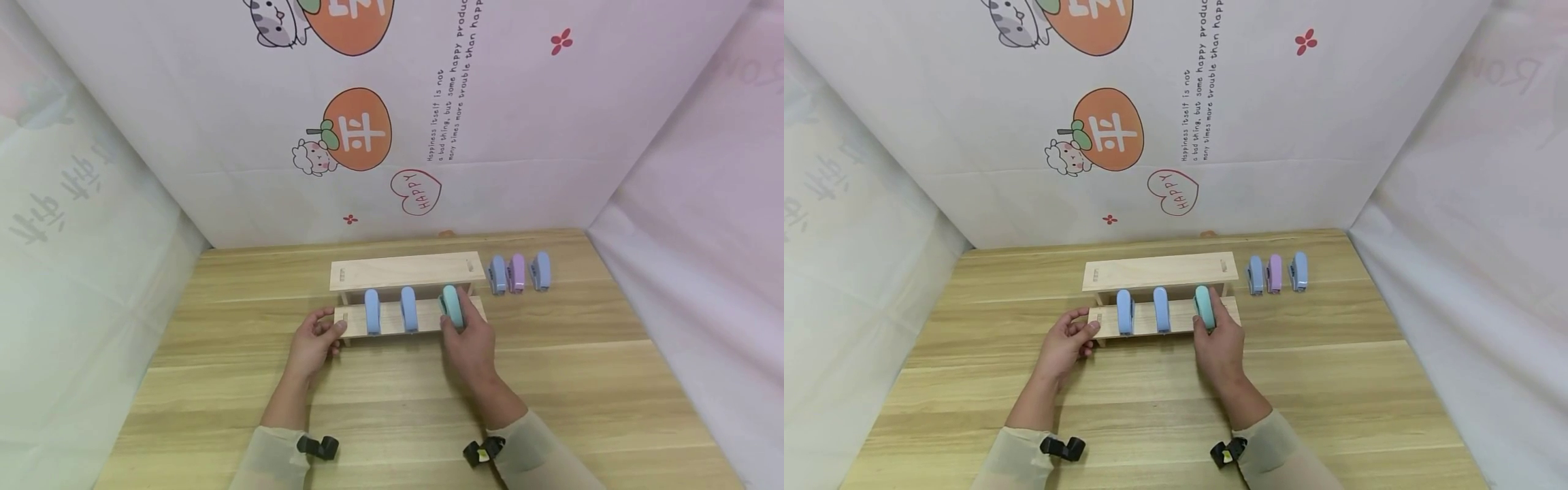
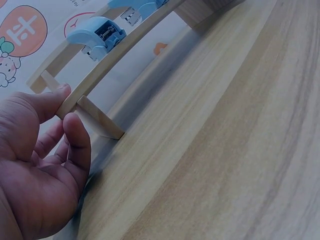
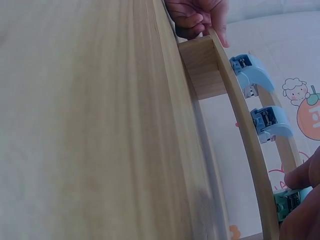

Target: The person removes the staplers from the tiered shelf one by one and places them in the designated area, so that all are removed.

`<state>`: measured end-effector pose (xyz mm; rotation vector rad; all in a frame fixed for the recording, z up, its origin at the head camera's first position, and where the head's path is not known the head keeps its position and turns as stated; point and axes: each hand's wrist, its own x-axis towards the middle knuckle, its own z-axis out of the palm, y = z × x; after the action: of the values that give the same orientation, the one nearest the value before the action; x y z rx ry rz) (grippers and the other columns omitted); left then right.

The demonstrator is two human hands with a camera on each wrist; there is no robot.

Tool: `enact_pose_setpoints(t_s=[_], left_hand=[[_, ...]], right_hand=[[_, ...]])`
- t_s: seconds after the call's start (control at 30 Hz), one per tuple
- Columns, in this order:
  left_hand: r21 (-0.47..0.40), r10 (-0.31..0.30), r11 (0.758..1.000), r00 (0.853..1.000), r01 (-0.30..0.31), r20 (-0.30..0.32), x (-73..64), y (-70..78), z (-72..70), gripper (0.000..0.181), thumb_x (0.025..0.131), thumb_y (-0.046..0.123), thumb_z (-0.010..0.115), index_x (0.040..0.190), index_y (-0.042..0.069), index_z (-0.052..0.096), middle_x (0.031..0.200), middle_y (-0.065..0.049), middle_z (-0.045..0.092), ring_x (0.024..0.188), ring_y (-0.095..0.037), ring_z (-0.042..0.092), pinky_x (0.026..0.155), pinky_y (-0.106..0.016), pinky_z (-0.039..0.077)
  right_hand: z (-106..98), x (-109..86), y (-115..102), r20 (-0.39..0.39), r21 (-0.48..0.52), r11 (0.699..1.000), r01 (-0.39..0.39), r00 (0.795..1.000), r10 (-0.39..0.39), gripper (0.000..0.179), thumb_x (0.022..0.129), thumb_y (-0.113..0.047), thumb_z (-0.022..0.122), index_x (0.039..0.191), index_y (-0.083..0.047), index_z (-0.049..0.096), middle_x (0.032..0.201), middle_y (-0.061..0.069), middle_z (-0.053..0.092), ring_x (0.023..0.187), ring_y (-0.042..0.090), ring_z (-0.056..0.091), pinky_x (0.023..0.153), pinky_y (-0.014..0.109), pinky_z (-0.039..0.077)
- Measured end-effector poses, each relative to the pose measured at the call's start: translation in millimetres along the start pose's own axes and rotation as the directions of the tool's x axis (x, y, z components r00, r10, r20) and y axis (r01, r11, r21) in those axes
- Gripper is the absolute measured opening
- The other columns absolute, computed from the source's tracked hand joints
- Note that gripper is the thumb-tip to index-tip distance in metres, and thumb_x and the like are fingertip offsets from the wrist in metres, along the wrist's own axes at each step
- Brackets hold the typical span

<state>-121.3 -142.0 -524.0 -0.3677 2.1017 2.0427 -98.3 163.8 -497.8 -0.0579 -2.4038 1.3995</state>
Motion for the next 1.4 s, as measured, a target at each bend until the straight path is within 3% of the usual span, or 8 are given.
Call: enact_pose_setpoints(t_s=[0.2, 0.47, 0.9, 1.07, 1.4], left_hand=[[-0.005, 0.006, 1.0, 1.0, -0.006, -0.012, 0.0, 0.6, 0.4, 0.058, 0.093, 0.026, 0.081, 0.143, 0.013, 0.054, 0.1, -0.006, 0.063, 0.074, -0.018, 0.06, 0.062, -0.026, 0.056], [-0.011, 0.005, 1.0, 1.0, -0.005, -0.01, -1.1, 3.6, 1.6, 0.059, 0.093, 0.027, 0.082, 0.143, 0.014, 0.054, 0.101, -0.006, 0.065, 0.074, -0.018, 0.06, 0.063, -0.026, 0.056], [-0.028, 0.023, 0.999, 1.0, -0.023, -0.011, -3.0, 0.7, 1.3, 0.056, 0.092, 0.027, 0.083, 0.139, 0.014, 0.056, 0.1, -0.008, 0.064, 0.074, -0.019, 0.06, 0.062, -0.026, 0.056], [-0.029, 0.025, 0.999, 1.0, -0.026, -0.01, -2.4, -0.2, 0.9, 0.057, 0.092, 0.027, 0.083, 0.14, 0.013, 0.055, 0.099, -0.007, 0.064, 0.074, -0.018, 0.06, 0.062, -0.026, 0.056], [-0.028, 0.012, 1.0, 1.0, -0.012, -0.013, -1.4, -0.3, 1.5, 0.058, 0.093, 0.026, 0.082, 0.142, 0.014, 0.055, 0.1, -0.006, 0.065, 0.074, -0.018, 0.06, 0.062, -0.026, 0.056]], right_hand=[[-2.0, -1.5, 0.4, -0.005, 0.005, 1.0, -0.004, 1.0, 0.004, 0.061, 0.096, -0.004, 0.071, 0.153, -0.004, 0.048, 0.152, 0.014, 0.052, 0.139, 0.032, 0.052, 0.113, 0.048, 0.044], [-7.2, -1.9, -1.3, 0.012, 0.009, 0.997, -0.072, 0.997, 0.071, 0.062, 0.099, -0.01, 0.07, 0.156, -0.01, 0.045, 0.155, 0.011, 0.049, 0.142, 0.031, 0.048, 0.115, 0.049, 0.042], [-12.8, -1.8, 3.4, -0.034, 0.001, 0.999, -0.034, 0.999, 0.034, 0.063, 0.096, -0.004, 0.072, 0.153, -0.005, 0.048, 0.153, 0.013, 0.05, 0.14, 0.031, 0.05, 0.113, 0.048, 0.043], [-15.4, -1.0, 4.9, -0.049, -0.015, 1.0, -0.027, 0.998, 0.026, 0.064, 0.095, -0.003, 0.073, 0.154, -0.009, 0.049, 0.152, 0.013, 0.052, 0.139, 0.029, 0.051, 0.113, 0.047, 0.043], [-21.0, -2.3, 6.3, -0.06, -0.009, 0.998, -0.066, 0.996, 0.065, 0.06, 0.096, -0.004, 0.072, 0.152, -0.007, 0.05, 0.15, 0.017, 0.054, 0.137, 0.034, 0.053, 0.112, 0.05, 0.044]])
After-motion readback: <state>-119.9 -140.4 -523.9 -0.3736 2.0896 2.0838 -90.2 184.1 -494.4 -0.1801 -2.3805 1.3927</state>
